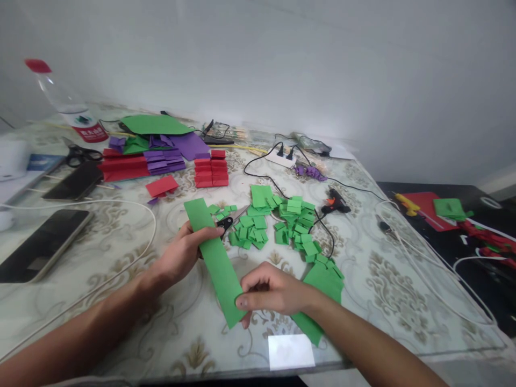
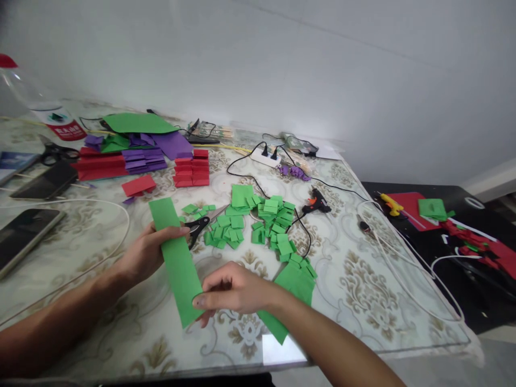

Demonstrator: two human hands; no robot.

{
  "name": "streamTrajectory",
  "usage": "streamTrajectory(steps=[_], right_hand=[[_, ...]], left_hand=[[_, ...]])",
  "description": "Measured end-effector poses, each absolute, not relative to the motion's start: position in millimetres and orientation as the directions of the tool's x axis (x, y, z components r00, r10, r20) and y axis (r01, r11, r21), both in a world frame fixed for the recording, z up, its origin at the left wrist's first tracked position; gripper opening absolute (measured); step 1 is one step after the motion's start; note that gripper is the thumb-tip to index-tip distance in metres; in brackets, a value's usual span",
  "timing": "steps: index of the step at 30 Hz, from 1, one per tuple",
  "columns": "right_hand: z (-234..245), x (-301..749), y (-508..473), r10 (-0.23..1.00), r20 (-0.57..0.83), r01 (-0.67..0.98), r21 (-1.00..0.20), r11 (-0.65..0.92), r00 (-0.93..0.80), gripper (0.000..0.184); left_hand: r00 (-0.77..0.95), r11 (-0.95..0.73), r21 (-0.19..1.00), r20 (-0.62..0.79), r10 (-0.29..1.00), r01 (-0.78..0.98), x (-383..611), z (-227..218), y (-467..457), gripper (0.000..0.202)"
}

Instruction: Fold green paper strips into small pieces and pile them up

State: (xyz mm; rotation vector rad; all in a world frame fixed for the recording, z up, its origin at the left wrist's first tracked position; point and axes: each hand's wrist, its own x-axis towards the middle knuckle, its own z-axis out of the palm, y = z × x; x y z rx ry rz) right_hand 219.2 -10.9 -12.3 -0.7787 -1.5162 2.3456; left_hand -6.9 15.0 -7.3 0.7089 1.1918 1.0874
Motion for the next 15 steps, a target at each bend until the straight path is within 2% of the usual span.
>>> streamTrajectory(steps=[5, 8, 12, 15], right_hand=[[-17, 218, -11, 0.469, -0.315, 0.084, -0.889, -0.450, -0.825, 0.039], [-21, 217, -10, 0.507, -0.287, 0.048, -0.900, -0.432, -0.813, 0.040], [-21, 217, -8, 0.543, -0.273, 0.047, -0.918, -0.393, -0.795, 0.040], [-21, 216, -8, 0.571, -0.238, 0.023, -0.934, -0.357, -0.786, 0.040]], left_hand=[[0.019, 0.347, 0.900, -0.355, 0.935, -0.265, -7, -6, 15, 0.029], [0.031, 0.360, 0.906, -0.362, 0.932, -0.221, -6, -7, 12, 0.033], [0.239, 0.342, 0.936, -0.315, 0.918, -0.080, -5, -11, 4, 0.031], [0.340, 0.300, 0.952, -0.264, 0.902, -0.058, -7, -17, -1, 0.027]])
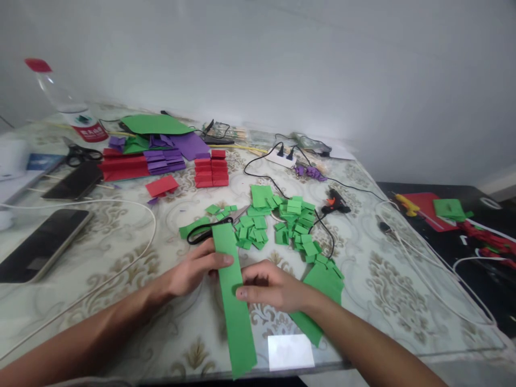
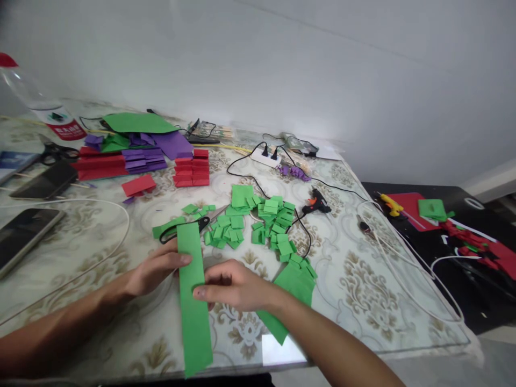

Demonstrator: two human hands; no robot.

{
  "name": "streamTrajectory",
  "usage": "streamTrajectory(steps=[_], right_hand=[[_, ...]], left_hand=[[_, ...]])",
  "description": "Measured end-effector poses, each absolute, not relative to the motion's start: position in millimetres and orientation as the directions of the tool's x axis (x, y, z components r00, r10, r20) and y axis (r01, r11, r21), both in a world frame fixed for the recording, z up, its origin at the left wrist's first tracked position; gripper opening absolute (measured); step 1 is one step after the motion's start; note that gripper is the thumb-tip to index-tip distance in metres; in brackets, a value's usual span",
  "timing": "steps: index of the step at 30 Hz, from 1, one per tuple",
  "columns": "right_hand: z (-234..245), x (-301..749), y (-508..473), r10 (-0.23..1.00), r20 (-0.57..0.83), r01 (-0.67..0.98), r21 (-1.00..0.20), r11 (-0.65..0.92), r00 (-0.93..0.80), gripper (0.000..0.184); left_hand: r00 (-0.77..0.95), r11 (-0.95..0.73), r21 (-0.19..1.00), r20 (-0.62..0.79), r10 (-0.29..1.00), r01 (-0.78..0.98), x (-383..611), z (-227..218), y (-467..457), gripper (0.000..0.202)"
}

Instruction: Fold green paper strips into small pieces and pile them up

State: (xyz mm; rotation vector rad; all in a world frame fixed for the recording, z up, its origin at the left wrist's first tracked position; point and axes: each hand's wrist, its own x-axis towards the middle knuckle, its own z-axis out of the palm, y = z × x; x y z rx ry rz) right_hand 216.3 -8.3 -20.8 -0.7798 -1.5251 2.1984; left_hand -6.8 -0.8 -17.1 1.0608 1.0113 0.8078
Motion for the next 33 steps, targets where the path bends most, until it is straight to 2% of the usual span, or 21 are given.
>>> streamTrajectory(steps=[6, 16, 27, 33], right_hand=[[-22, 215, -8, 0.600, -0.236, 0.010, -0.935, -0.355, -0.765, 0.038], [-27, 216, -4, 0.746, -0.252, -0.054, -0.931, -0.360, -0.616, 0.043], [-30, 215, -6, 0.773, -0.269, -0.083, -0.920, -0.382, -0.575, 0.042], [-32, 215, -5, 0.787, -0.270, -0.092, -0.920, -0.381, -0.554, 0.040]], left_hand=[[0.440, 0.218, 0.973, -0.163, 0.883, -0.078, -9, -15, 6, 0.021], [0.366, 0.107, 0.993, -0.115, 0.923, 0.044, -3, -8, 14, 0.015], [0.345, 0.028, 0.996, -0.057, 0.937, 0.088, -8, -8, 15, 0.012], [0.371, 0.053, 0.994, -0.086, 0.925, 0.098, -7, -5, 17, 0.016]])
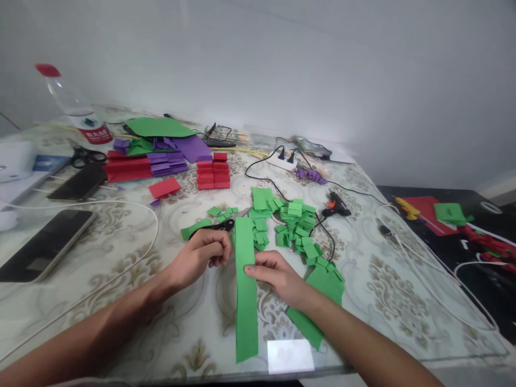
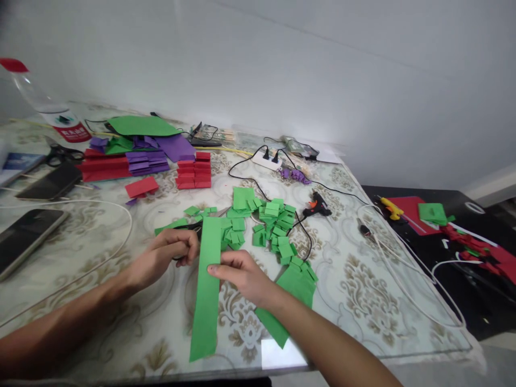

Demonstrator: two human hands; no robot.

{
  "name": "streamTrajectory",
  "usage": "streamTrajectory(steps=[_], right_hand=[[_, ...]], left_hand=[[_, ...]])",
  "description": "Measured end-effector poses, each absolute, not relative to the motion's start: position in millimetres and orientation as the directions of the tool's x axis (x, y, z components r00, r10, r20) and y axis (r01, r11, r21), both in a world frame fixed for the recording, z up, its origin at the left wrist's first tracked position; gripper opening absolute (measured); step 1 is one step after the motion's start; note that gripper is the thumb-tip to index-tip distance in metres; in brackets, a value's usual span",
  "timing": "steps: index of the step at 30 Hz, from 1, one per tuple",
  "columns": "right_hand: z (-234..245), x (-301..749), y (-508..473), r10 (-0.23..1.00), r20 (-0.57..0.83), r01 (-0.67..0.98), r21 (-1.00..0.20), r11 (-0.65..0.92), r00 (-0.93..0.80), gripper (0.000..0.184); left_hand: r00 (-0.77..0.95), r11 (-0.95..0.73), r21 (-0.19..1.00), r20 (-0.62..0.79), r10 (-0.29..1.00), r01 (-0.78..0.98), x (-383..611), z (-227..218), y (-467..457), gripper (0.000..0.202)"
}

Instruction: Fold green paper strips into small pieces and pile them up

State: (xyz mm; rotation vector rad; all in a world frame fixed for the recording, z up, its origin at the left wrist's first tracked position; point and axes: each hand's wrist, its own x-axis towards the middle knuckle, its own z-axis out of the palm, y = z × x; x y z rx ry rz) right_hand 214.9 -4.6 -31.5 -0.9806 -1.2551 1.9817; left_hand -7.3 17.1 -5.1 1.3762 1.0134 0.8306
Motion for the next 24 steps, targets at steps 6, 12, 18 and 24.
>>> streamTrajectory(steps=[6, 12, 18, 24], right_hand=[[-32.8, 215.5, -4.9, 0.793, -0.274, -0.107, -0.915, -0.389, -0.544, 0.037], [-31.3, 214.6, -4.5, 0.785, -0.273, -0.116, -0.910, -0.398, -0.556, 0.037], [-32.5, 215.7, -3.4, 0.792, -0.285, -0.077, -0.920, -0.383, -0.539, 0.040], [-32.4, 215.5, -4.0, 0.799, -0.287, -0.079, -0.920, -0.383, -0.528, 0.041]], left_hand=[[0.372, 0.032, 0.983, -0.098, 0.923, 0.178, -7.1, -7.7, 14.0, 0.071], [0.327, 0.016, 0.970, -0.097, 0.940, 0.241, -5.6, -9.6, 11.9, 0.076], [0.298, 0.064, 0.974, -0.128, 0.946, 0.216, -6.4, -3.5, 8.7, 0.060], [0.216, 0.049, 0.980, -0.091, 0.972, 0.194, -5.1, -5.2, 10.8, 0.065]])
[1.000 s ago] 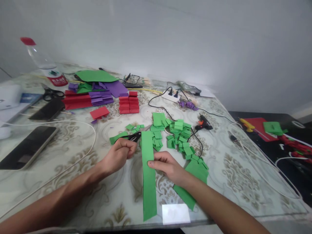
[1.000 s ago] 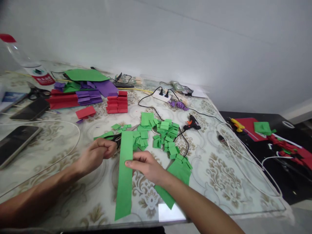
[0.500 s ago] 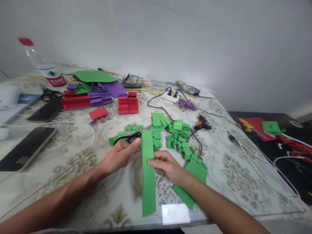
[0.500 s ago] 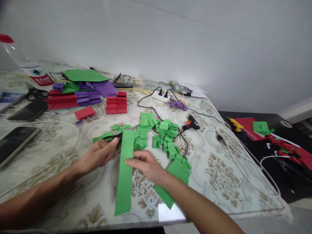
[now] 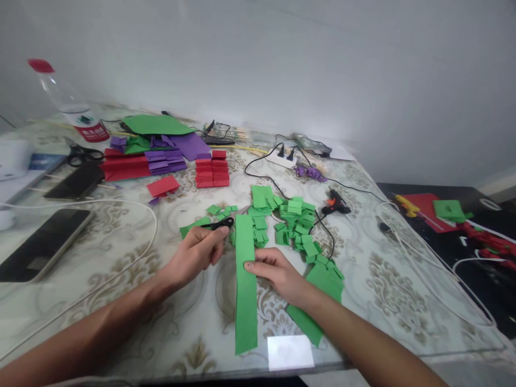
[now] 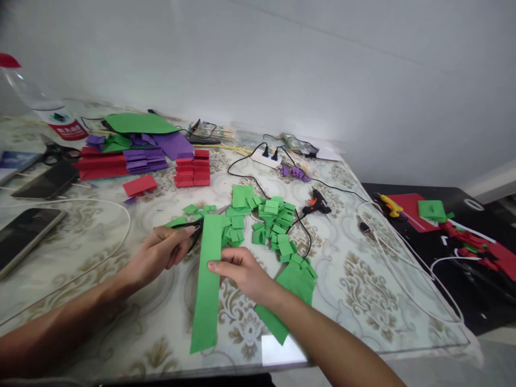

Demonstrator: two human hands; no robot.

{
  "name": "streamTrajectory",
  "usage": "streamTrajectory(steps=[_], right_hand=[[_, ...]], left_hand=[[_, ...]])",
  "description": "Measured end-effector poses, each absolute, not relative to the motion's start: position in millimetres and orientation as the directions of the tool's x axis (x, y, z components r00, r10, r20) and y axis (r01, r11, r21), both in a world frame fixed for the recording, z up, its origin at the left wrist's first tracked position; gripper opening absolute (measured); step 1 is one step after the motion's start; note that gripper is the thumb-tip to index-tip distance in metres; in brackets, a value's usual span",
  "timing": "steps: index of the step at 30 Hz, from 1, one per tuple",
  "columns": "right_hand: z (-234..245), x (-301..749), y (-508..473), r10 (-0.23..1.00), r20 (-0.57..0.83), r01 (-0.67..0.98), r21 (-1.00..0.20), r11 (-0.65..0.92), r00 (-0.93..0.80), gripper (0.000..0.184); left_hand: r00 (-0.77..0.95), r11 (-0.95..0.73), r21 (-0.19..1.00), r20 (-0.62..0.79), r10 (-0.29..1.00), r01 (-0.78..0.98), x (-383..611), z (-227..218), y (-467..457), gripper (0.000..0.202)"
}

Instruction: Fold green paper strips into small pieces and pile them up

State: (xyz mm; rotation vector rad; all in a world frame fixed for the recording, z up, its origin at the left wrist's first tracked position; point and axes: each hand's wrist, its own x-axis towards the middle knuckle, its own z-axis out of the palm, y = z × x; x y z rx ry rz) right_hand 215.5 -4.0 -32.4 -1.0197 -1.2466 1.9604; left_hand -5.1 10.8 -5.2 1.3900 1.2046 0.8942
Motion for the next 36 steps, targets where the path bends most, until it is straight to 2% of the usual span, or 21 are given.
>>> streamTrajectory(steps=[5, 9, 14, 20, 30, 36], right_hand=[[-33, 215, -4, 0.819, -0.291, -0.094, -0.919, -0.383, -0.495, 0.040], [-34, 216, -3, 0.842, -0.296, -0.103, -0.920, -0.379, -0.450, 0.042], [-35, 216, -2, 0.845, -0.304, -0.090, -0.921, -0.378, -0.440, 0.043], [-36, 216, -2, 0.840, -0.303, -0.063, -0.928, -0.368, -0.450, 0.043], [-24, 212, -5, 0.833, -0.259, -0.020, -0.951, -0.307, -0.489, 0.045], [-26, 211, -7, 0.838, -0.256, -0.024, -0.952, -0.305, -0.482, 0.048]], left_hand=[[0.107, 0.067, 0.984, -0.086, 0.991, 0.166, 0, -10, 15, 0.030], [0.093, 0.092, 0.987, -0.105, 0.990, 0.135, -2, -10, 15, 0.026], [0.182, 0.183, 0.982, -0.190, 0.965, 0.053, -4, -9, 11, 0.017], [0.194, 0.112, 0.994, -0.111, 0.975, 0.007, -1, -10, 13, 0.014], [0.367, 0.094, 0.994, -0.111, 0.924, 0.064, 3, -7, 13, 0.035], [0.398, 0.087, 0.995, -0.099, 0.912, 0.050, 5, -8, 12, 0.037]])
